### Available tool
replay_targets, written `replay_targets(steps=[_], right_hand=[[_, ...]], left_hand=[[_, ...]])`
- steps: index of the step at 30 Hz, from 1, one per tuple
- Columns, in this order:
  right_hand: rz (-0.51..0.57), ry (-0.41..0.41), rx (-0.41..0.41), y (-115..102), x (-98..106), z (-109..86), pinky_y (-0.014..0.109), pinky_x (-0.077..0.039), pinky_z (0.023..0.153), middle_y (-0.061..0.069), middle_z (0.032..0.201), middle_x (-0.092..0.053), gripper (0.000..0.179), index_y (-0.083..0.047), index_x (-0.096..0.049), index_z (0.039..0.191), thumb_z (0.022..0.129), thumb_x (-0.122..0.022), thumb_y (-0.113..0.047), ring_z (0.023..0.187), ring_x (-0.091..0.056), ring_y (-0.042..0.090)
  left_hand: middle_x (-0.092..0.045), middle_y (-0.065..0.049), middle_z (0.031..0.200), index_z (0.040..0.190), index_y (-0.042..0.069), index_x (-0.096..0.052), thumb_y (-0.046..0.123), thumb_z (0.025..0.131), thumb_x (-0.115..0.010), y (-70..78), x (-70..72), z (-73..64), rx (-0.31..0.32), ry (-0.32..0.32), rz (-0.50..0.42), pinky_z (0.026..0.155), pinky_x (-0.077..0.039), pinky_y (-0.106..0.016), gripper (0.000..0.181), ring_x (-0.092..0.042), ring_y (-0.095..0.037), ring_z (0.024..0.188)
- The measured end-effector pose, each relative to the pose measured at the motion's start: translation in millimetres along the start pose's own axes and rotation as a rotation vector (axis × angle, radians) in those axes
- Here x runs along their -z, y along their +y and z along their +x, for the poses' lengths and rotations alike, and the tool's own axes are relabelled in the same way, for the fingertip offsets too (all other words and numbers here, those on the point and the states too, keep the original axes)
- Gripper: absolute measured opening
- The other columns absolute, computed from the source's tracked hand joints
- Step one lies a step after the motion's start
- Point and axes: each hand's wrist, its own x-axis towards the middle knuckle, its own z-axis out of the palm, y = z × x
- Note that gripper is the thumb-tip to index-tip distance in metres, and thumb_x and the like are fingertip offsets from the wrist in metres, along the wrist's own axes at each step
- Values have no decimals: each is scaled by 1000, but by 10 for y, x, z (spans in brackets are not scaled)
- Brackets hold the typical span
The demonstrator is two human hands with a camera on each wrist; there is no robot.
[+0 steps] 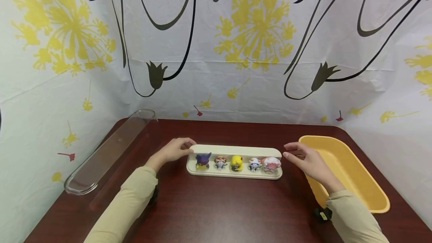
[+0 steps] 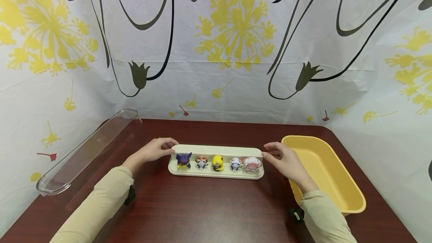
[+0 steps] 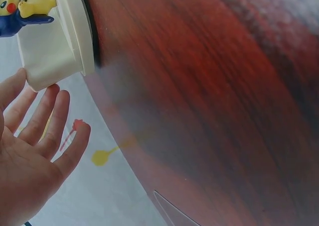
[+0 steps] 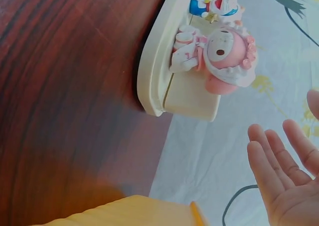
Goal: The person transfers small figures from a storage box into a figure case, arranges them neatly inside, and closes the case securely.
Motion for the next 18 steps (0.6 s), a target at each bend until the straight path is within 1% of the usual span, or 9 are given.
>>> replay_targets(steps=[4, 7, 10, 13, 15, 18], right_hand=[[-29, 19, -39, -32, 3, -31, 33, -47, 70, 7, 99, -59, 30, -6, -57, 106, 86, -59, -27, 88, -57, 25], [-53, 33, -61, -64, -13, -63, 36, -46, 70, 5, 98, -60, 29, -8, -58, 104, 85, -58, -30, 87, -57, 24], [-79, 57, -54, -105, -38, -89, 38, -46, 70, 4, 96, -61, 26, -9, -60, 101, 85, -59, -29, 86, -58, 23], [-118, 77, -42, -131, -63, -117, 38, -46, 67, 4, 91, -62, 23, -8, -62, 97, 85, -60, -28, 83, -58, 23], [-143, 84, -40, -129, -81, -136, 37, -46, 65, 4, 89, -62, 22, -7, -63, 94, 84, -61, -27, 81, -59, 23], [-168, 81, -40, -116, -107, -160, 35, -46, 61, 4, 85, -63, 21, -5, -63, 93, 83, -62, -24, 77, -59, 23]], left_hand=[[-59, -3, 97, 112, 7, -57, 18, 87, -58, -27, 1, -18, -21, 0, 14, 78, -44, -36, 28, -56, -19, 89], [-58, -5, 100, 117, 6, -55, 21, 88, -56, -25, 13, -43, -25, 16, 38, 78, -44, -38, 32, -55, -21, 91], [-59, -6, 99, 119, 6, -53, 23, 88, -56, -8, 44, -80, -18, 54, 68, 77, -44, -38, 35, -55, -21, 90], [-59, -4, 98, 119, 8, -53, 25, 88, -56, 38, 90, -125, -15, 96, 85, 75, -44, -38, 36, -55, -19, 88], [-58, -3, 99, 120, 9, -53, 26, 88, -56, 80, 130, -158, -12, 120, 88, 75, -44, -38, 36, -55, -18, 88], [-58, -5, 101, 121, 10, -52, 27, 88, -55, 158, 198, -218, -18, 151, 93, 76, -44, -39, 37, -55, -18, 89]])
